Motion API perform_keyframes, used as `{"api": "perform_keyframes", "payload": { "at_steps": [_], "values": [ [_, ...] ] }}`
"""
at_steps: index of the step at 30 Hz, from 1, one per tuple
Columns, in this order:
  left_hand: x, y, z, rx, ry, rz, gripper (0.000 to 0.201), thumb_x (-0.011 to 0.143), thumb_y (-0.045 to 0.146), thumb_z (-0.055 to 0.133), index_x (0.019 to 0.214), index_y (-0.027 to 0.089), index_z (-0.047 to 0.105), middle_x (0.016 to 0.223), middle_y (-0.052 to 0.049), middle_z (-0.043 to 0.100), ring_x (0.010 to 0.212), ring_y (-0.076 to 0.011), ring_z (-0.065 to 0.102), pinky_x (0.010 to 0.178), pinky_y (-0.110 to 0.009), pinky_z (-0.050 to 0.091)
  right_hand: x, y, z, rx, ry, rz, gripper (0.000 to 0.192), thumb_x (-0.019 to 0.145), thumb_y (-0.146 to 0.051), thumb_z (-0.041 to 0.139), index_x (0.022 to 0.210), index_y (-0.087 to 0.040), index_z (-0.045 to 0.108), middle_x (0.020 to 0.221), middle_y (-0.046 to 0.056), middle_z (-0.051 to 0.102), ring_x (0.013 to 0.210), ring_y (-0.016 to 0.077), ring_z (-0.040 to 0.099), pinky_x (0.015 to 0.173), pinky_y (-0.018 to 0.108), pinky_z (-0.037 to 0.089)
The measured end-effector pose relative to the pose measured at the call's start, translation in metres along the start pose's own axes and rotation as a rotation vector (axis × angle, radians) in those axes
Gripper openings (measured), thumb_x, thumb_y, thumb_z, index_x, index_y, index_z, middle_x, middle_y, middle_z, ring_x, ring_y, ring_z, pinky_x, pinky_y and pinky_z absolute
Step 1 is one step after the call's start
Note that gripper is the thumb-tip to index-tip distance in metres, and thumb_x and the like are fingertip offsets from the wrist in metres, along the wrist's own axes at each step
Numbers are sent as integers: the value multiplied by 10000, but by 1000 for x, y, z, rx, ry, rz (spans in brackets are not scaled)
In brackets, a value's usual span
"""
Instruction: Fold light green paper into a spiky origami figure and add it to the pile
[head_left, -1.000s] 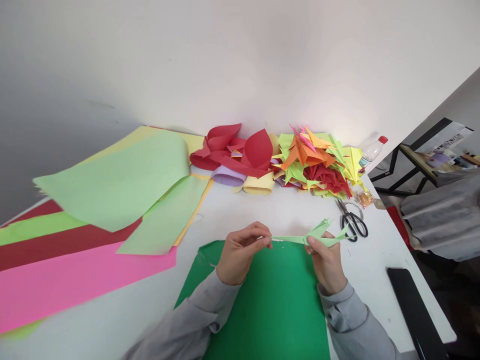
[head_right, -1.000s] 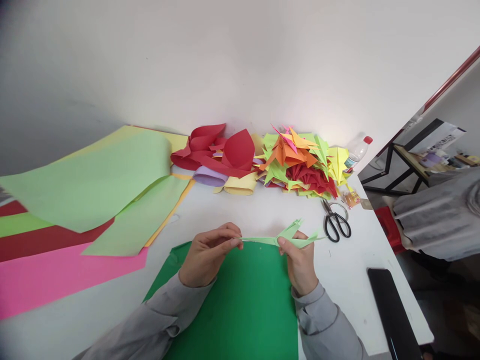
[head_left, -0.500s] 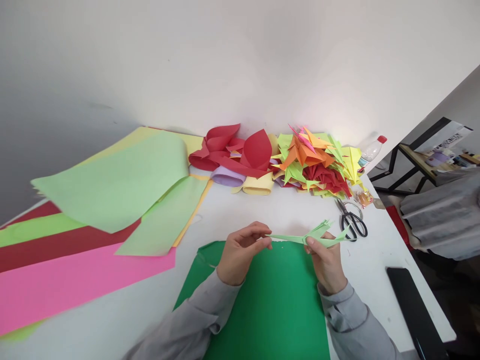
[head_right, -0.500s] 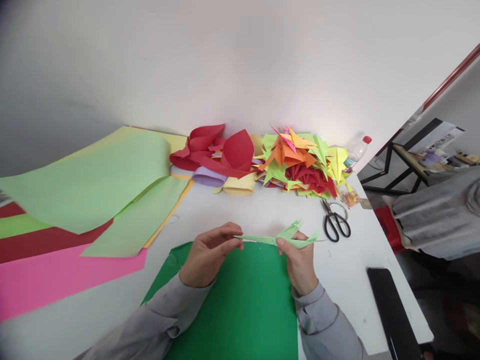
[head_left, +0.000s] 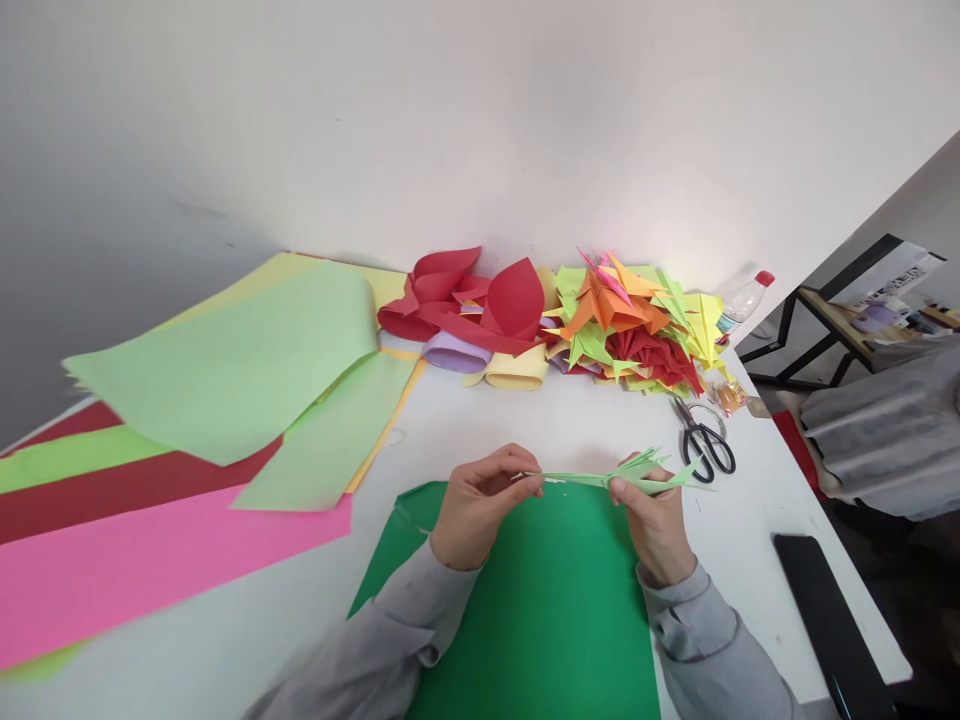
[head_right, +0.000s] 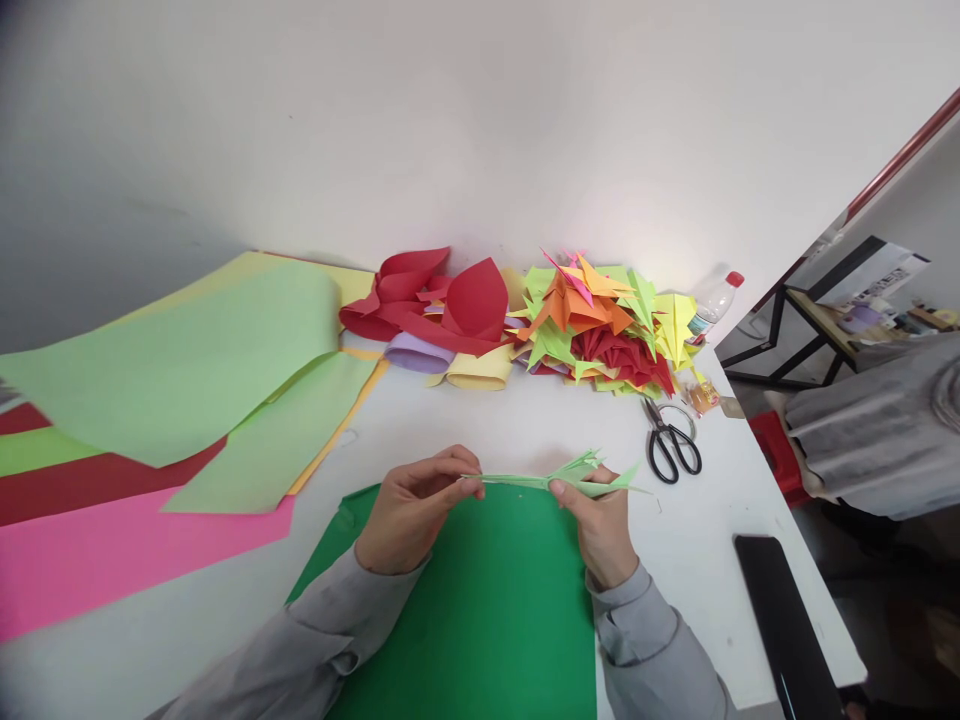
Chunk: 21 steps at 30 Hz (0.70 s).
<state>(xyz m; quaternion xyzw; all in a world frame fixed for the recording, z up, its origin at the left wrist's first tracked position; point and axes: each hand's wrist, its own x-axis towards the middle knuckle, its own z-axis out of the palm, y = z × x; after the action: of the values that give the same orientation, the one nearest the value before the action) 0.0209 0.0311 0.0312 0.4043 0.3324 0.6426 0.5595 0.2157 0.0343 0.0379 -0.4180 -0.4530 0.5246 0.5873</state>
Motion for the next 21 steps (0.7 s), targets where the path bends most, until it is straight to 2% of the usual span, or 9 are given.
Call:
{"api": "perform_keyframes", "payload": {
  "at_steps": [14,21],
  "values": [
    [0,5,-1,6,61,-35,160,617,263,820,536,185,706,575,-14,569,571,-143,551,577,-299,438,0,4,-1,-27,13,26,307,662,-274,819,500,-179,576,500,-30,550,555,132,492,595,293,385],
    [1,0,-1,-10,1,-33,175,666,313,800,593,187,703,577,-12,577,569,-140,534,557,-281,429,0,3,4,36,-12,51,301,657,-294,818,519,-168,583,494,-39,544,519,111,475,553,266,366]
  ]
}}
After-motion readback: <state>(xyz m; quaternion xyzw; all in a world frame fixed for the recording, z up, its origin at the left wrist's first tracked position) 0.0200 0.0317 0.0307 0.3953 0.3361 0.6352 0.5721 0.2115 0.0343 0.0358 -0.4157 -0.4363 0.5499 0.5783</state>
